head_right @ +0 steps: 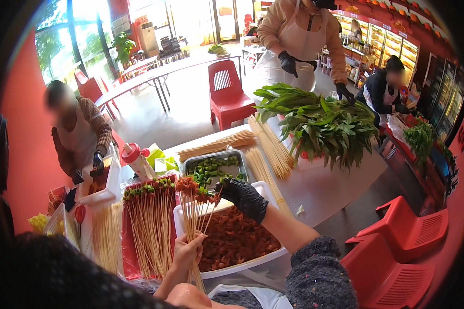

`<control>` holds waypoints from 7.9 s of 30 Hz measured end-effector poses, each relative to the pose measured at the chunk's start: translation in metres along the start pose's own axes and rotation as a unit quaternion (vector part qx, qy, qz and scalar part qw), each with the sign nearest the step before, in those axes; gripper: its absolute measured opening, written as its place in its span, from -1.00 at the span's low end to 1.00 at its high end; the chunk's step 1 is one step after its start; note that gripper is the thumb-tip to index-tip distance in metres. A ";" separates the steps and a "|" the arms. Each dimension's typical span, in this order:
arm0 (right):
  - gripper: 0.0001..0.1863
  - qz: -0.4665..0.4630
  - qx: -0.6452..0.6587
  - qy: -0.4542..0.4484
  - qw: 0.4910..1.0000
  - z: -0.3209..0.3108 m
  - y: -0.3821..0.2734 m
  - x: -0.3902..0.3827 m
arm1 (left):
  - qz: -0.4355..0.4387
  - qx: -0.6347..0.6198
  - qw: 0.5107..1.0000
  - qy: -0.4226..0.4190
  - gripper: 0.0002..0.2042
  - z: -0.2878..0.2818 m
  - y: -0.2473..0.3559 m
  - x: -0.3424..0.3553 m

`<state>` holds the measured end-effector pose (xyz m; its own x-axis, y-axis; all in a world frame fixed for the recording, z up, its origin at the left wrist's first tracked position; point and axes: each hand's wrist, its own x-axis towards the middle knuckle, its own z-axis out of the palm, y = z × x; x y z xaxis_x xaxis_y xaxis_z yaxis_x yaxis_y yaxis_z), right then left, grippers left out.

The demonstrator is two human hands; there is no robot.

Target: The person assembles food skewers by threading marinated meat and green vegetables onto wooden sticks. They hold the sticks in their left hand and use their right hand to add ingredients from trays on the table. The completed skewers are placed into a tray.

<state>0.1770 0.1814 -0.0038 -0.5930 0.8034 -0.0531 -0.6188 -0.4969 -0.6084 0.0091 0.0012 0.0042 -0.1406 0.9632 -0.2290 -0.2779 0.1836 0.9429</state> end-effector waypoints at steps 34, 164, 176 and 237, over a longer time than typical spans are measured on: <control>-0.83 0.022 -0.173 0.054 0.983 0.001 0.010 -0.004 | 0.028 -0.001 0.999 0.023 -0.89 -0.002 -0.004 0.000; -0.68 -0.127 -0.777 0.001 0.616 -0.029 -0.007 0.121 | 0.027 -0.065 0.997 -0.025 -0.79 -0.012 -0.003 0.000; -0.80 0.012 -0.136 0.074 0.988 -0.006 0.000 -0.001 | 0.036 -0.021 0.998 -0.045 -0.80 -0.010 -0.004 -0.002; -0.81 -0.013 -0.102 0.028 0.994 -0.013 0.003 0.005 | 0.023 0.038 0.999 -0.003 -0.87 -0.003 0.001 -0.006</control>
<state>0.1789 0.1877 -0.0162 -0.5447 0.8351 -0.0765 -0.5122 -0.4036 -0.7581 0.0067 -0.0045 0.0061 -0.1467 0.9720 -0.1838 -0.1984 0.1531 0.9681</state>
